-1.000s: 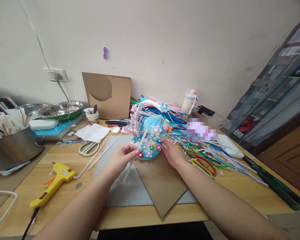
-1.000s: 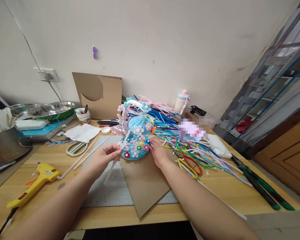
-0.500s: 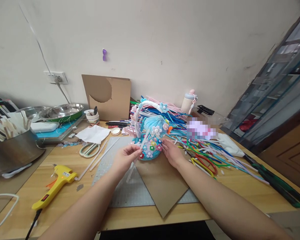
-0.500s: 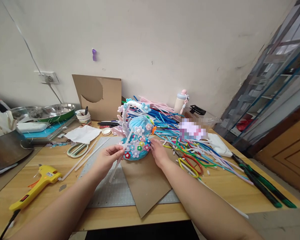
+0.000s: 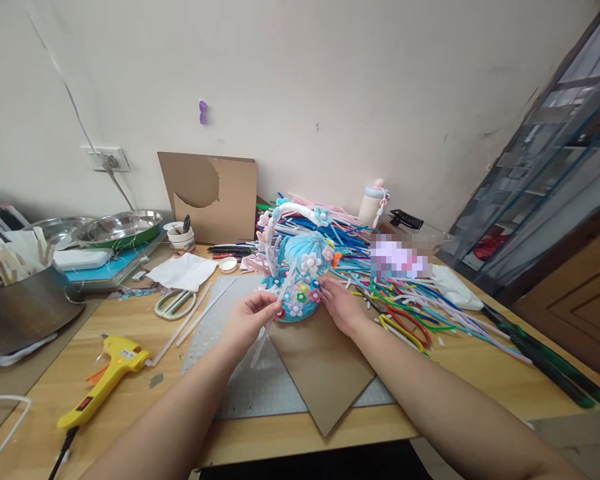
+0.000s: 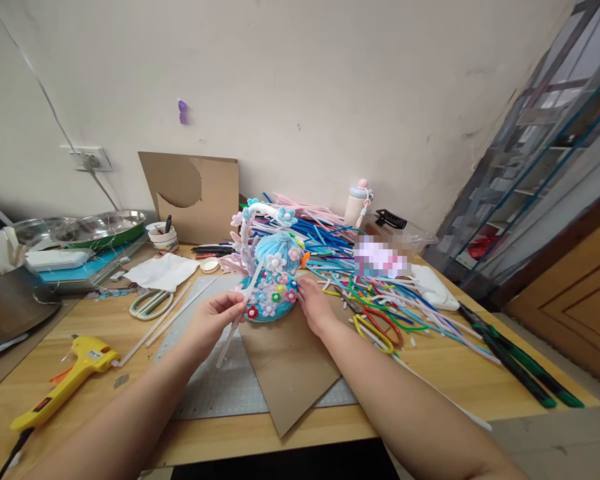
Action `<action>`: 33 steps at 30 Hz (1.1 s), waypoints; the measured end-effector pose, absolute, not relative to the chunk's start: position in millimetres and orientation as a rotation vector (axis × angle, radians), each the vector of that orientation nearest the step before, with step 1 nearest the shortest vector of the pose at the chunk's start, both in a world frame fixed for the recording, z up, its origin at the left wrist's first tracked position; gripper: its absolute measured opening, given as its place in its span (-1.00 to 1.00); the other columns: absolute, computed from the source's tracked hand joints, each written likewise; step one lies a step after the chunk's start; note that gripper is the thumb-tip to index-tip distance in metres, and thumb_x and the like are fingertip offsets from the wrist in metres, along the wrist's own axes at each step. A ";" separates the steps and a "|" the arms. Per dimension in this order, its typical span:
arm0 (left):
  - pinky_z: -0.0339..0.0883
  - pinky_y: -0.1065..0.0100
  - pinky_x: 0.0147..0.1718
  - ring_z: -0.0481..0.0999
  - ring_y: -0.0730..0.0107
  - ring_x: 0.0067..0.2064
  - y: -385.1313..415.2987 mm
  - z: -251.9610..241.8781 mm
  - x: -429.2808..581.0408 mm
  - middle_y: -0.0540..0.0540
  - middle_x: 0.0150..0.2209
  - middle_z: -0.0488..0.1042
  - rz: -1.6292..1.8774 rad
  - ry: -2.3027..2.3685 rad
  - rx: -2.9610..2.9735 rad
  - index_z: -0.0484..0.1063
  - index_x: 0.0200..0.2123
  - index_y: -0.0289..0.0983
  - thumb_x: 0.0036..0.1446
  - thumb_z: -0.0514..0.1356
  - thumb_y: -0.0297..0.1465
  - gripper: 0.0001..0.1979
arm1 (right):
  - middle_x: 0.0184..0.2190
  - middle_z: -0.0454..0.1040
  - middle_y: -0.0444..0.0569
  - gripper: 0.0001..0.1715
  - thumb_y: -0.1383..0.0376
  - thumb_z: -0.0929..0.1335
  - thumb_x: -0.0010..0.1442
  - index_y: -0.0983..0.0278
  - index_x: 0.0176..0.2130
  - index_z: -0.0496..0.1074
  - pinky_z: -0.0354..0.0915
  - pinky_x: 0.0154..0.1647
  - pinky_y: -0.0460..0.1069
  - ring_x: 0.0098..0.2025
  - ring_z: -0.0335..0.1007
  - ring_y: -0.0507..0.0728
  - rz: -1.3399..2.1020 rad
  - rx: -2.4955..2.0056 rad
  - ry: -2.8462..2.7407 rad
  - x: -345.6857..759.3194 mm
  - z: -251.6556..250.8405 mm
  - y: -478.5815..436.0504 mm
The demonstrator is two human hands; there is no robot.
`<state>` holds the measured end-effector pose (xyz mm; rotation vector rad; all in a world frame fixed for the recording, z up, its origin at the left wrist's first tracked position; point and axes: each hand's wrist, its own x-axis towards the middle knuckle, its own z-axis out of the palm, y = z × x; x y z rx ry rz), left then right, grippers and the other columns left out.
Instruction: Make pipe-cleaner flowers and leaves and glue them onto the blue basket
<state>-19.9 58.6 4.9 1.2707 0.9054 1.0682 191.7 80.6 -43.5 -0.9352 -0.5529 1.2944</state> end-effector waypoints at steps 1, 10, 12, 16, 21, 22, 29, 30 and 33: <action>0.19 0.46 -0.48 0.38 0.48 -0.49 58.3 5.0 -19.6 -0.01 -0.51 0.50 1.068 0.908 1.277 0.49 -0.45 -0.32 -0.17 0.37 -0.25 -0.73 | -0.38 0.50 -0.19 -0.84 0.23 0.43 -0.09 0.21 -0.42 0.41 0.28 -0.14 -0.06 -0.19 0.41 0.08 1.294 -0.933 -0.555 191.7 -43.4 80.5; 0.20 0.42 -0.43 0.40 0.40 -0.42 68.8 29.4 -55.8 -0.03 -0.46 0.49 0.997 1.192 1.605 0.46 -0.39 -0.30 -0.07 0.28 -0.19 -0.72 | -0.35 0.51 -0.18 -0.82 0.21 0.42 -0.07 0.22 -0.40 0.41 0.26 -0.13 -0.06 -0.21 0.40 0.07 1.280 -0.948 -0.546 189.8 -42.9 79.7; 0.22 0.38 -0.39 0.42 0.34 -0.38 74.7 34.2 -70.7 -0.05 -0.40 0.50 0.874 1.435 1.836 0.45 -0.35 -0.29 -0.01 0.21 -0.18 -0.72 | -0.36 0.51 -0.18 -0.83 0.21 0.41 -0.06 0.22 -0.40 0.41 0.26 -0.15 -0.06 -0.22 0.40 0.07 1.272 -0.955 -0.535 189.2 -42.9 79.8; 0.20 0.36 -0.43 0.43 0.29 -0.38 85.4 27.3 -90.5 -0.07 -0.42 0.49 0.397 1.741 2.118 0.40 -0.40 -0.25 0.03 0.10 -0.27 -0.82 | -0.38 0.52 -0.19 -0.88 0.24 0.39 -0.04 0.22 -0.41 0.42 0.26 -0.16 -0.06 -0.25 0.41 0.06 1.269 -0.956 -0.528 188.7 -42.0 80.1; 0.20 0.27 -0.45 0.43 0.16 -0.42 93.7 7.3 -102.3 -0.12 -0.50 0.45 0.238 1.861 2.109 0.36 -0.57 -0.24 -0.15 0.16 -0.43 -0.97 | -0.42 0.51 -0.20 -0.93 0.25 0.38 -0.01 0.21 -0.44 0.42 0.26 -0.17 -0.08 -0.26 0.41 0.04 1.278 -0.948 -0.521 188.5 -40.8 80.2; 0.23 0.24 -0.42 0.44 0.12 -0.41 94.2 5.2 -102.6 -0.13 -0.51 0.44 0.246 1.864 2.107 0.35 -0.59 -0.25 -0.17 0.16 -0.46 -0.97 | -0.42 0.51 -0.20 -0.94 0.26 0.38 -0.01 0.21 -0.44 0.42 0.26 -0.16 -0.08 -0.26 0.41 0.04 1.280 -0.946 -0.517 188.3 -40.8 80.1; 0.14 0.09 0.09 0.19 0.05 0.20 79.8 -0.5 -57.7 -0.29 0.10 0.26 0.750 1.676 1.985 0.21 0.03 -0.28 -0.18 0.10 -0.55 -0.41 | -0.22 0.52 -0.15 -0.94 0.27 0.35 0.07 0.17 -0.35 0.42 0.23 0.04 -0.03 -0.02 0.38 0.08 1.309 -0.926 -0.466 190.4 -39.4 84.1; 0.10 0.08 0.12 0.13 0.05 0.24 76.1 -2.5 -47.8 -0.29 0.14 0.20 1.038 1.450 1.581 0.15 0.08 -0.26 -0.23 0.13 -0.59 -0.31 | -0.13 0.50 -0.14 -0.91 0.24 0.33 0.10 0.16 -0.31 0.42 0.21 0.09 -0.03 0.04 0.34 0.07 1.316 -0.920 -0.457 191.6 -38.5 85.6; 0.22 0.01 0.05 0.25 0.00 0.18 66.6 -8.3 -26.7 -0.26 0.05 0.30 1.134 1.283 1.247 0.06 0.09 -0.21 -0.27 0.15 -0.58 -0.24 | 0.06 0.39 -0.07 -0.75 0.11 0.27 0.17 0.18 -0.23 0.43 0.11 0.20 0.02 0.18 0.20 0.08 1.363 -0.919 -0.438 195.9 -35.4 90.1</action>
